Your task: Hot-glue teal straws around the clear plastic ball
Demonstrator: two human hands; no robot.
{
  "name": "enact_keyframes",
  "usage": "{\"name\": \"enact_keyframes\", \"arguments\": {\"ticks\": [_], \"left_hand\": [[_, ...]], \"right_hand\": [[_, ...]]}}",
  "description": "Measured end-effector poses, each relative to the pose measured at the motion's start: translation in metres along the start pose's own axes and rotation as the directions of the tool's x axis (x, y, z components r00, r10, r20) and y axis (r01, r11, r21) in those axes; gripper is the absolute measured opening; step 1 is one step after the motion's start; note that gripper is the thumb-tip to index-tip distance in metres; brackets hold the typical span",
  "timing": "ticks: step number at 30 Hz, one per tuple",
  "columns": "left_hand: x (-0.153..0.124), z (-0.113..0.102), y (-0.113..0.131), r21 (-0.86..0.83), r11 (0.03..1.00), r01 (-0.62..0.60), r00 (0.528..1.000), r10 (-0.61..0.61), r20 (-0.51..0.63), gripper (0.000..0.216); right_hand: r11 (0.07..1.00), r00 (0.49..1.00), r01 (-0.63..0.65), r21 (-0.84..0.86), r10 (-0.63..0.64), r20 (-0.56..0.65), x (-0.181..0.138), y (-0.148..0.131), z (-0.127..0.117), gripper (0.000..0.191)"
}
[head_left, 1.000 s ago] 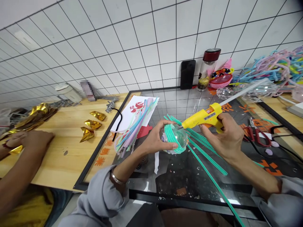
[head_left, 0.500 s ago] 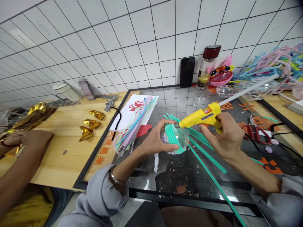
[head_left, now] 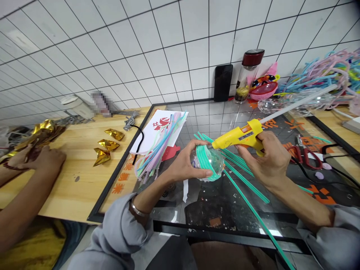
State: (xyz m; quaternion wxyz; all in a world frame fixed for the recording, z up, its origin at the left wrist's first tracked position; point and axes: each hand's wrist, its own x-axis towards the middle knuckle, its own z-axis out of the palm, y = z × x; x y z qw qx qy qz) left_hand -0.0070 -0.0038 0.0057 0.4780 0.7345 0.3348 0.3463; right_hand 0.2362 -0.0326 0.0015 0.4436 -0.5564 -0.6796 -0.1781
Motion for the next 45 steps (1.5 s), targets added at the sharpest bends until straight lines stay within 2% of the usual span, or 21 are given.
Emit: {"name": "enact_keyframes", "arguments": {"ticks": [5,17,23,28,36,40,45], "left_hand": [[0.0003,0.0002,0.0019,0.003,1.0,0.001,1.0,-0.001,0.001,0.073],[0.0002,-0.0003,0.0007,0.021,1.0,-0.006,1.0,0.006,0.001,0.072],[-0.0002,-0.0007,0.0018,0.028,1.0,-0.01,1.0,0.01,0.001,0.072],[0.0001,-0.0008,0.0024,0.036,0.999,-0.007,1.0,0.007,0.004,0.071],[0.0,-0.0015,0.0011,0.033,0.999,-0.02,1.0,0.019,0.011,0.071],[0.0006,-0.0017,-0.0003,0.036,0.999,-0.032,0.999,0.032,0.016,0.073],[0.0009,-0.0013,-0.0012,0.035,0.999,-0.035,0.999,0.034,0.016,0.073]], "right_hand": [[0.999,0.999,0.031,0.007,-0.031,-0.022,0.0004,-0.0004,-0.0004,0.02],[1.0,1.0,0.013,-0.009,-0.013,0.002,0.0001,0.0009,-0.0011,0.021],[0.998,0.998,0.065,0.001,-0.065,-0.025,0.0025,0.0003,-0.0035,0.018],[0.999,0.999,0.039,-0.006,-0.039,0.015,0.0029,0.0009,-0.0056,0.021],[0.993,0.992,0.12,0.004,-0.12,-0.026,0.0033,0.0024,-0.0057,0.017],[0.976,0.971,0.216,0.023,-0.212,-0.111,0.0033,0.0038,-0.0044,0.021],[0.968,0.963,0.247,0.033,-0.241,-0.116,0.0037,0.0034,-0.0049,0.023]]}}
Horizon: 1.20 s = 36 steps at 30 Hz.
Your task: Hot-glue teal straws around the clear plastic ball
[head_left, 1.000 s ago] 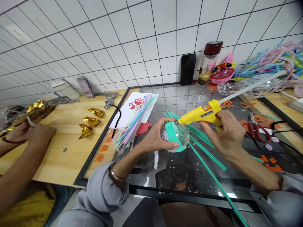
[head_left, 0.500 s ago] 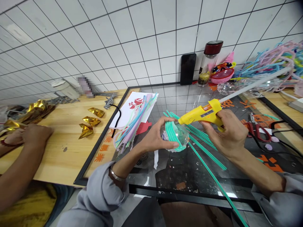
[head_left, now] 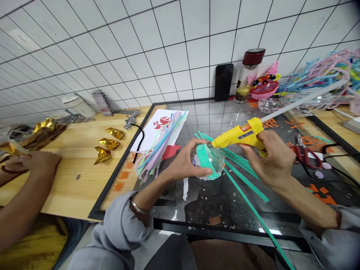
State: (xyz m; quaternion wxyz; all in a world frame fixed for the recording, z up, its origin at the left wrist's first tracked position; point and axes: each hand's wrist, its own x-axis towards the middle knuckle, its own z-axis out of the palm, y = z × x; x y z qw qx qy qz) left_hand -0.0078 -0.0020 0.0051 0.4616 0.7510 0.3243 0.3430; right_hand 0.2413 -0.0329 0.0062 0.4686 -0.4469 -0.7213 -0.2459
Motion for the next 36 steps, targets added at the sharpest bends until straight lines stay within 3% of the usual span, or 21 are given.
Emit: {"name": "enact_keyframes", "arguments": {"ticks": [36], "left_hand": [[-0.0002,0.0002,-0.0018,-0.009,1.0,0.011,1.0,-0.011,0.004,0.076]], "right_hand": [[1.0,1.0,0.018,-0.007,-0.018,0.002,0.003,-0.0011,-0.0051,0.017]]}}
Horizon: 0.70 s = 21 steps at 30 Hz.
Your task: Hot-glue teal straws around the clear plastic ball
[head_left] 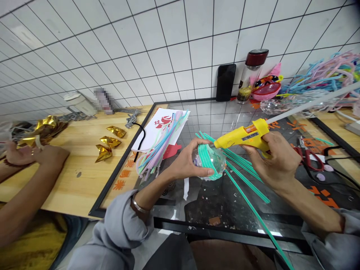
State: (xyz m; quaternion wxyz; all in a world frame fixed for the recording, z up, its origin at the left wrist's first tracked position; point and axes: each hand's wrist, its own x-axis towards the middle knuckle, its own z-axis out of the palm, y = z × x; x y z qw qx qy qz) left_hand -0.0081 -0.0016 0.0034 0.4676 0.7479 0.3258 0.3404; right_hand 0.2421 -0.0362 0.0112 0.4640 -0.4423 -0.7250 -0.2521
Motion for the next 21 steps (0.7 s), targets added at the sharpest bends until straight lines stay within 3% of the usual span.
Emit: {"name": "enact_keyframes", "arguments": {"ticks": [13,21], "left_hand": [[0.0006,0.0,0.0022,0.012,1.0,-0.007,1.0,0.007,-0.004,0.075],[0.0006,0.0003,0.0043,0.011,1.0,0.005,1.0,-0.005,0.001,0.075]], "right_hand": [[0.994,0.992,-0.106,-0.037,0.108,0.059,-0.0037,0.0005,0.0008,0.013],[0.998,0.998,-0.055,-0.008,0.056,0.037,-0.0023,-0.0002,-0.0001,0.013]]}}
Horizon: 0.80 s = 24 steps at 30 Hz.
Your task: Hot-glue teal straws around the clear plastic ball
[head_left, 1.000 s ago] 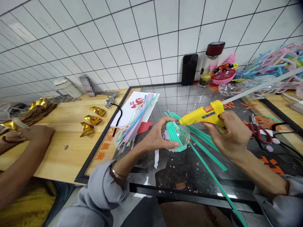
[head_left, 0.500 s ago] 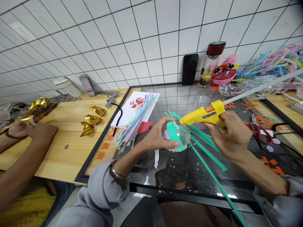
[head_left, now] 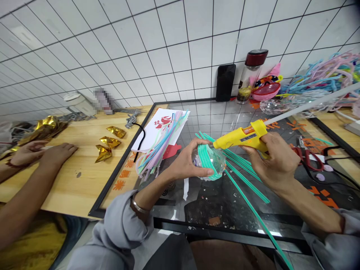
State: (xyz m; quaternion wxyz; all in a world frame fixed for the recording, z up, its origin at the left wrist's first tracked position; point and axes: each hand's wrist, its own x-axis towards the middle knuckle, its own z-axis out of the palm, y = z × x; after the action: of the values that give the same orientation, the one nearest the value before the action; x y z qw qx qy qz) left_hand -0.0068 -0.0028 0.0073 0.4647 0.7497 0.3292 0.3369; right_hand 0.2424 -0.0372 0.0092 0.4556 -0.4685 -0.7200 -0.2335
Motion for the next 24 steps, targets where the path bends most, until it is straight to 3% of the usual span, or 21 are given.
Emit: {"name": "enact_keyframes", "arguments": {"ticks": [24], "left_hand": [[0.0001,-0.0002,-0.0015,0.002,1.0,-0.003,1.0,0.003,-0.003,0.075]], "right_hand": [[1.0,1.0,-0.001,0.022,0.001,-0.007,-0.0014,0.0008,-0.0002,0.01]]}}
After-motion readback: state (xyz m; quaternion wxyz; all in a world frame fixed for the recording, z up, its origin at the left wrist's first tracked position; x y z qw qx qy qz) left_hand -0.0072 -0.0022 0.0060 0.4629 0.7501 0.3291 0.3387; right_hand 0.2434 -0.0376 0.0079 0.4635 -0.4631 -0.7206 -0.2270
